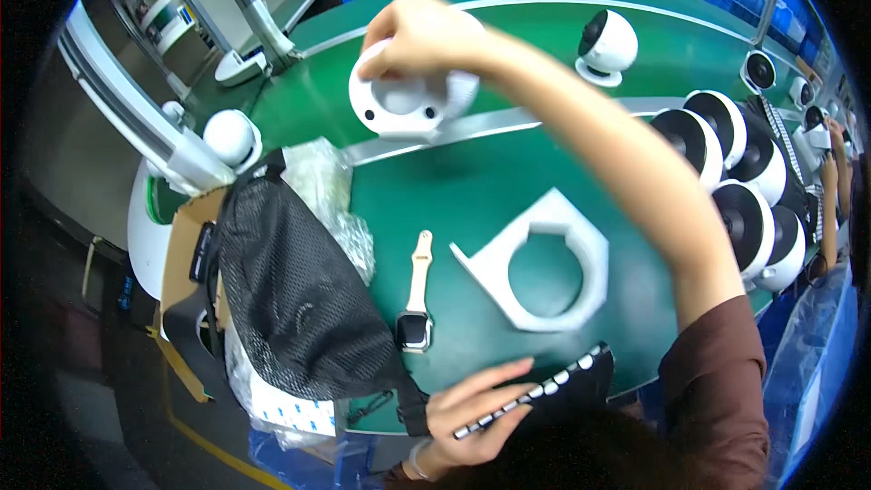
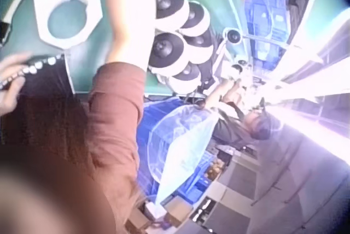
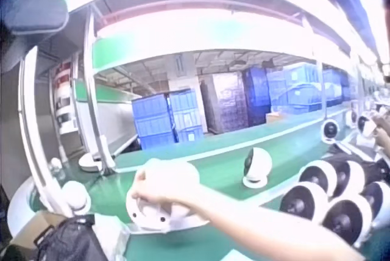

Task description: The recorder is applying small black adhesive pads to the bottom of security camera housings on an assembly line.

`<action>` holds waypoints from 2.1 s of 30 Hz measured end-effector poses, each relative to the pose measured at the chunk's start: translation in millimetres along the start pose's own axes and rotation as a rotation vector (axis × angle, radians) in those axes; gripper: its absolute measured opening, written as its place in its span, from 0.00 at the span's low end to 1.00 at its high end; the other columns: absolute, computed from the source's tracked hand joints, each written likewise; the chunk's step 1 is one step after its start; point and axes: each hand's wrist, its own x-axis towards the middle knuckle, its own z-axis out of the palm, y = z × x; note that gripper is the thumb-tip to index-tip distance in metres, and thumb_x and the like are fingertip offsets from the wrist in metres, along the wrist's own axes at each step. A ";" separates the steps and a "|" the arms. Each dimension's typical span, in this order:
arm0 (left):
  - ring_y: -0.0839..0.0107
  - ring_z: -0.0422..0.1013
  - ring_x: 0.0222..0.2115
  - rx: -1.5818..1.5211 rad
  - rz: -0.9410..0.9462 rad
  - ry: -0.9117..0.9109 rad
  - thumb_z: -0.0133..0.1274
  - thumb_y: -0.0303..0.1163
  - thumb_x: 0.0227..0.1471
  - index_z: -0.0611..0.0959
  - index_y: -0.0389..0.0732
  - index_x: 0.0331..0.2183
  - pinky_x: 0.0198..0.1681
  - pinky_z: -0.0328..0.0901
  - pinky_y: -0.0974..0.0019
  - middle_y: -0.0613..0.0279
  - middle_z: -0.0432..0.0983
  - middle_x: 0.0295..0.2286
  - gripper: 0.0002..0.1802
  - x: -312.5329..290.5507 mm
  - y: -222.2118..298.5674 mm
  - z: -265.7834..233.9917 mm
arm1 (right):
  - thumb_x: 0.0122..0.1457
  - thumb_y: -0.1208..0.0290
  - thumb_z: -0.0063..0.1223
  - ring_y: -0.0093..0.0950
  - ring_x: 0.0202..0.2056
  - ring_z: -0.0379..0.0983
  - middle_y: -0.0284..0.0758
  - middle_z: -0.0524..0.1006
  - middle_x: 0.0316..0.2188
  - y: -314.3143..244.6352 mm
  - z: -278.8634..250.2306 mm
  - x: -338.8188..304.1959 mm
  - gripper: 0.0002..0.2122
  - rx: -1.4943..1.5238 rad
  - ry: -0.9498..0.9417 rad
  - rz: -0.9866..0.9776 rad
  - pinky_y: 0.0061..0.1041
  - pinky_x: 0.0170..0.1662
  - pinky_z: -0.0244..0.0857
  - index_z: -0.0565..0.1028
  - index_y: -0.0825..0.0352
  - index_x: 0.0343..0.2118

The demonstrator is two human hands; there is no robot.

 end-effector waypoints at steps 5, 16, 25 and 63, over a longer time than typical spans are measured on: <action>0.67 0.73 0.27 0.081 -0.111 -0.070 0.55 0.19 0.30 0.80 0.34 0.26 0.30 0.67 0.72 0.50 0.74 0.31 0.12 -7.3 -4.1 -2.1 | 0.39 0.62 0.55 0.34 0.30 0.72 0.34 0.75 0.24 78.9 83.2 30.5 0.09 -0.417 0.061 -0.151 0.31 0.34 0.65 0.77 0.55 0.26; 0.65 0.73 0.24 0.001 0.062 -0.090 0.55 0.22 0.37 0.78 0.35 0.27 0.25 0.67 0.71 0.54 0.75 0.28 0.08 13.8 2.5 -1.3 | 0.35 0.81 0.42 0.34 0.29 0.72 0.37 0.76 0.25 175.4 76.6 3.4 0.15 -0.093 -0.106 -0.041 0.25 0.38 0.64 0.78 0.61 0.25; 0.68 0.74 0.26 0.022 -0.065 -0.182 0.58 0.20 0.30 0.79 0.35 0.28 0.27 0.69 0.73 0.55 0.74 0.31 0.14 -0.3 -7.3 -2.8 | 0.38 0.70 0.41 0.39 0.22 0.70 0.40 0.72 0.15 121.8 46.6 -7.1 0.07 -0.366 0.408 0.100 0.35 0.26 0.63 0.75 0.58 0.15; 0.65 0.72 0.21 -0.381 -0.026 0.058 0.46 0.24 0.43 0.76 0.34 0.32 0.21 0.64 0.70 0.54 0.75 0.25 0.10 -21.5 -21.8 -8.8 | 0.43 0.59 0.53 0.29 0.43 0.64 0.33 0.70 0.38 63.6 207.8 117.6 0.20 -0.359 -0.007 -0.389 0.31 0.43 0.58 0.67 0.61 0.39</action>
